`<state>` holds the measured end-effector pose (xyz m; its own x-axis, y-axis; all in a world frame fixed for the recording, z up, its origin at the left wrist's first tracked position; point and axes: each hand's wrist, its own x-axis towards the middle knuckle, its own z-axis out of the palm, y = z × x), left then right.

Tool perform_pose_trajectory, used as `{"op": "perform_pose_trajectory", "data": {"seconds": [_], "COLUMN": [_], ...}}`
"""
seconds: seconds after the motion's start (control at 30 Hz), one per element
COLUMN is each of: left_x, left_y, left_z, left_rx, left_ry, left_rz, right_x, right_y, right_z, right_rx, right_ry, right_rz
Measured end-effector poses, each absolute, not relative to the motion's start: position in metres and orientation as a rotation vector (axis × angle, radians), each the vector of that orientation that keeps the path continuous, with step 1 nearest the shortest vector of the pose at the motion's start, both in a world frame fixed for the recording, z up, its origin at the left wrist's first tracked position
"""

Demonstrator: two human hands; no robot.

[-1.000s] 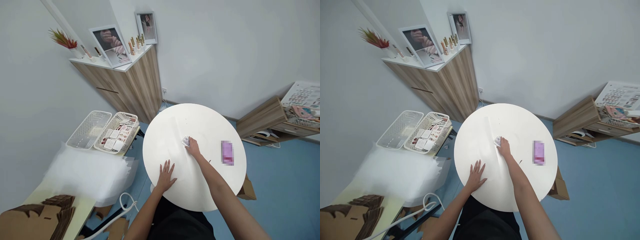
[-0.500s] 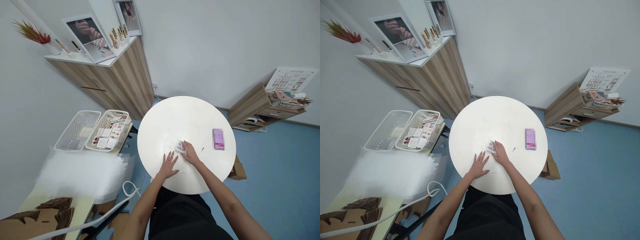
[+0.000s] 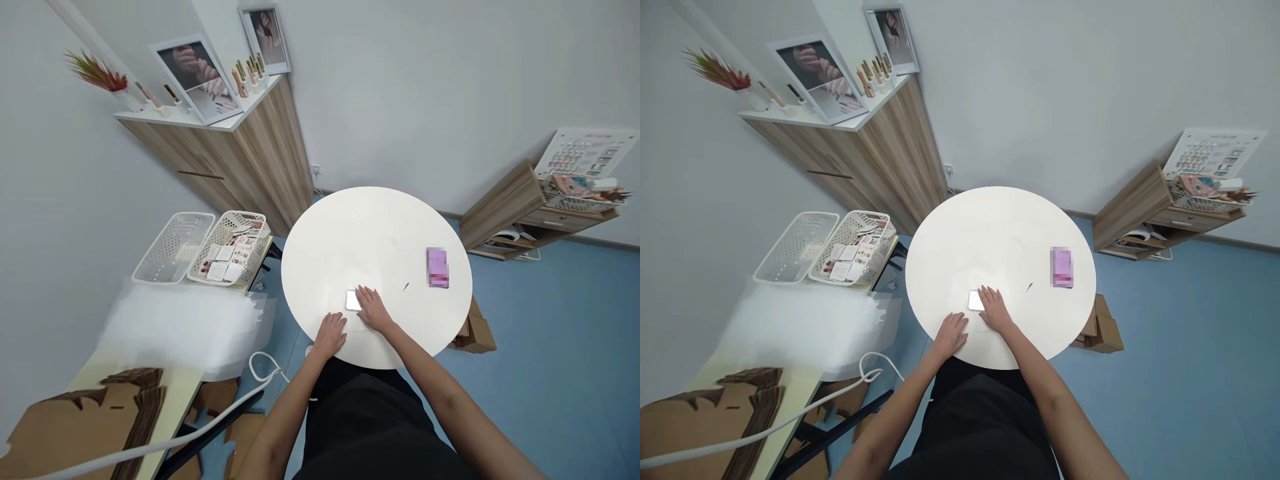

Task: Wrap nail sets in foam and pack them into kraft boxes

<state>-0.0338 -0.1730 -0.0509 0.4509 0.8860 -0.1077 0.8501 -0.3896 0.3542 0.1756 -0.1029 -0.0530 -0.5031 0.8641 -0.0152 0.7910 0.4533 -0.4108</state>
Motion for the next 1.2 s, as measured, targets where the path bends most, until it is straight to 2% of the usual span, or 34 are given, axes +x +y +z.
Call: {"op": "perform_pose_trajectory", "data": {"seconds": [0.2, 0.57, 0.73, 0.9, 1.1, 1.2], "left_x": [-0.021, -0.03, -0.035, -0.033, -0.019, -0.006], "left_y": [-0.15, -0.158, -0.147, -0.127, -0.127, -0.142], "left_z": [-0.047, -0.04, -0.031, -0.027, -0.027, -0.027], "left_rx": [2.405, 2.232, 2.012, 1.831, 1.816, 2.104], "left_ry": [1.529, 1.309, 1.298, 1.443, 1.784, 1.806], "left_rz": [0.105, 0.465, 0.425, 0.309, 0.371, 0.518], "right_x": [0.188, 0.199, 0.2, 0.199, 0.194, 0.189], "right_y": [-0.147, -0.191, -0.167, -0.131, -0.11, -0.105], "right_z": [-0.044, -0.051, -0.037, -0.037, -0.04, -0.039], "right_rx": [-1.482, -1.676, -1.605, -1.768, -2.07, -2.166], "right_ry": [-2.372, -2.319, -2.121, -1.829, -1.696, -1.689], "right_rz": [0.477, 0.39, 0.67, 1.041, 1.126, 1.107]}}
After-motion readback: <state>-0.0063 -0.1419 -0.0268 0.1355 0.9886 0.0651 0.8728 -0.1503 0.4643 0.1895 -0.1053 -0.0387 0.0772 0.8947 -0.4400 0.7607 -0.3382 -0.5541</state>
